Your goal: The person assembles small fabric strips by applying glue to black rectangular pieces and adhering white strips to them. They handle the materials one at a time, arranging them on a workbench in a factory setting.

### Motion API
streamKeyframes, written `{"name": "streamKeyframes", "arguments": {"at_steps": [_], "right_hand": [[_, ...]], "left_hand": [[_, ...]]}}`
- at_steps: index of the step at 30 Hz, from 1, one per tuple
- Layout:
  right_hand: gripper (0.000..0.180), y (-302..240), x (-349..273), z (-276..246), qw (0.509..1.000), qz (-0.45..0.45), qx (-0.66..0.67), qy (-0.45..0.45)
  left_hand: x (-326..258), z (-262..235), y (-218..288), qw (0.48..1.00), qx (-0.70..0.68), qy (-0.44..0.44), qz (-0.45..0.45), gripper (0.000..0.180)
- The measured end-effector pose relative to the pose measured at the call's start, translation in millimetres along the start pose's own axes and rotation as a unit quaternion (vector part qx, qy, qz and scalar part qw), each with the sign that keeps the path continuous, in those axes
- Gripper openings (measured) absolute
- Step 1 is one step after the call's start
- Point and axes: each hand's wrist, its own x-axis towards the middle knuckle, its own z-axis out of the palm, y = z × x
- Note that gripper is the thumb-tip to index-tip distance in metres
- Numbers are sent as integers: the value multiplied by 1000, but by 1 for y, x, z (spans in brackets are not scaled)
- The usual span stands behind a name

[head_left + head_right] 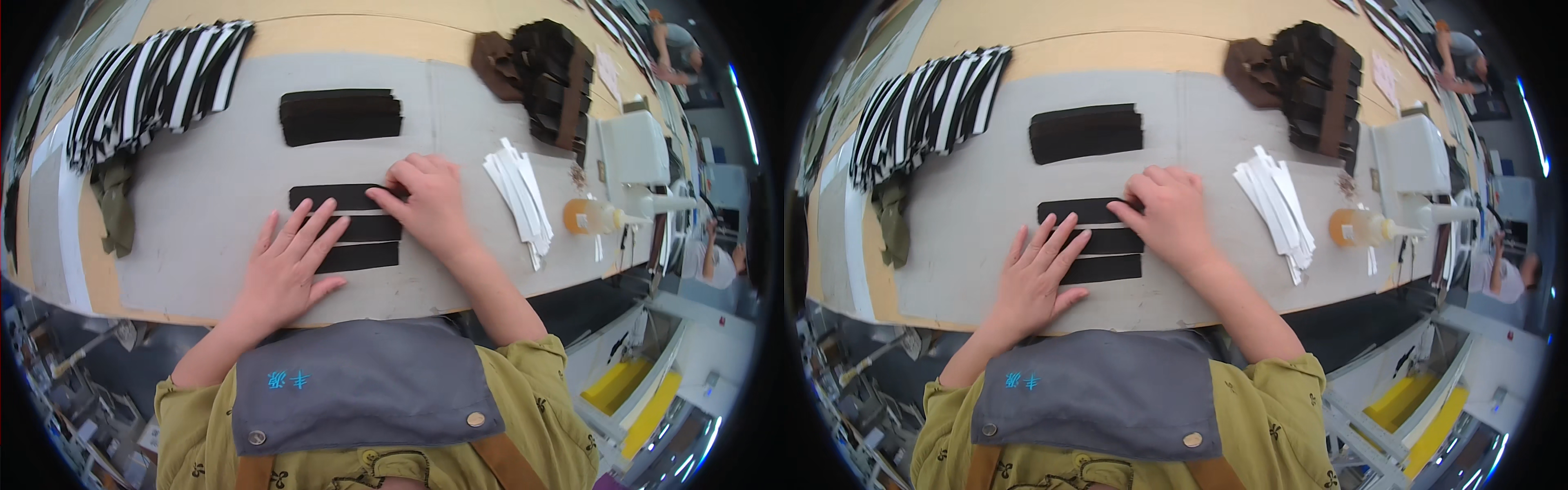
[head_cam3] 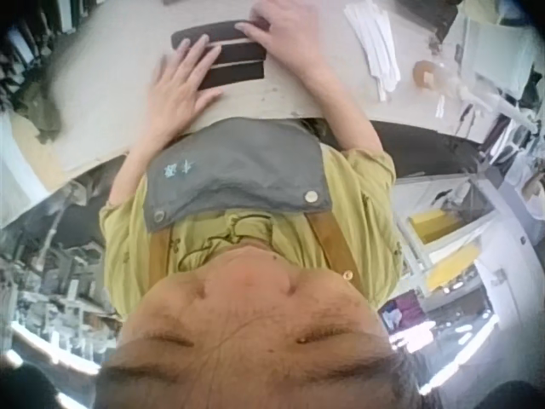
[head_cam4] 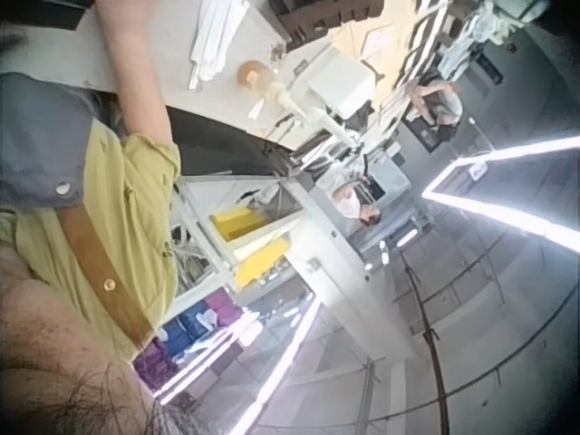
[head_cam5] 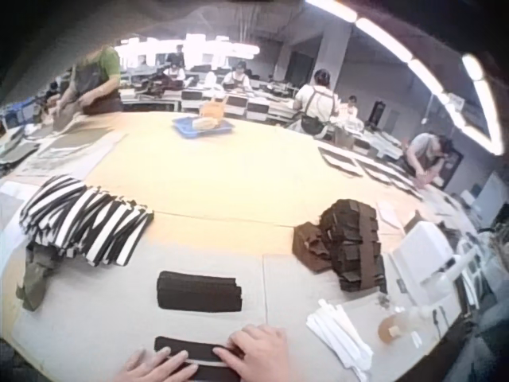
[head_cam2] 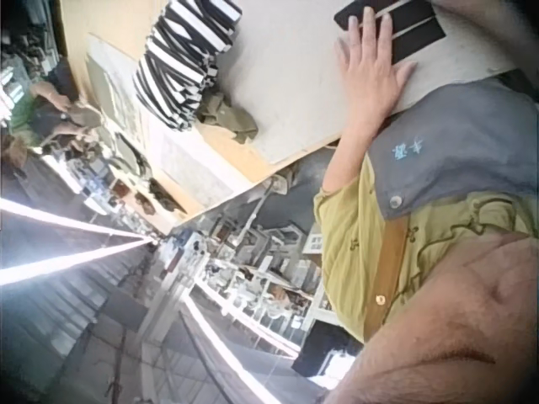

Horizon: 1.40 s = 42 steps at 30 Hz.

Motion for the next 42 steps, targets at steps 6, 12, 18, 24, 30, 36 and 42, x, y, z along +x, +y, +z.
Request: {"name": "streamKeyframes", "arguments": {"at_steps": [6,12,18,24,30,36,42], "right_hand": [[29,12,-14,-31,994,84,17,73],[29,86,-97,-116,909,136,-246,308],[51,106,-129,-188,818,47,-571,52],[62,152,-131,-204,729,41,-680,-63],[61,167,-156,-218,851,112,-501,106],[70,137,-154,-191,886,147,79,433],[91,138,-173,-122,666,50,624,405]], "left_hand": [[2,3,3,999,12,-39,-12,91],[6,3,8,999,25,-29,-7,89],[-5,12,-4,999,31,37,8,94],[-15,15,-13,995,9,98,19,91],[7,-6,1,985,-62,160,22,59],[109,-50,30,981,-35,148,118,42],[169,-4,64,971,-72,122,195,47]]}}
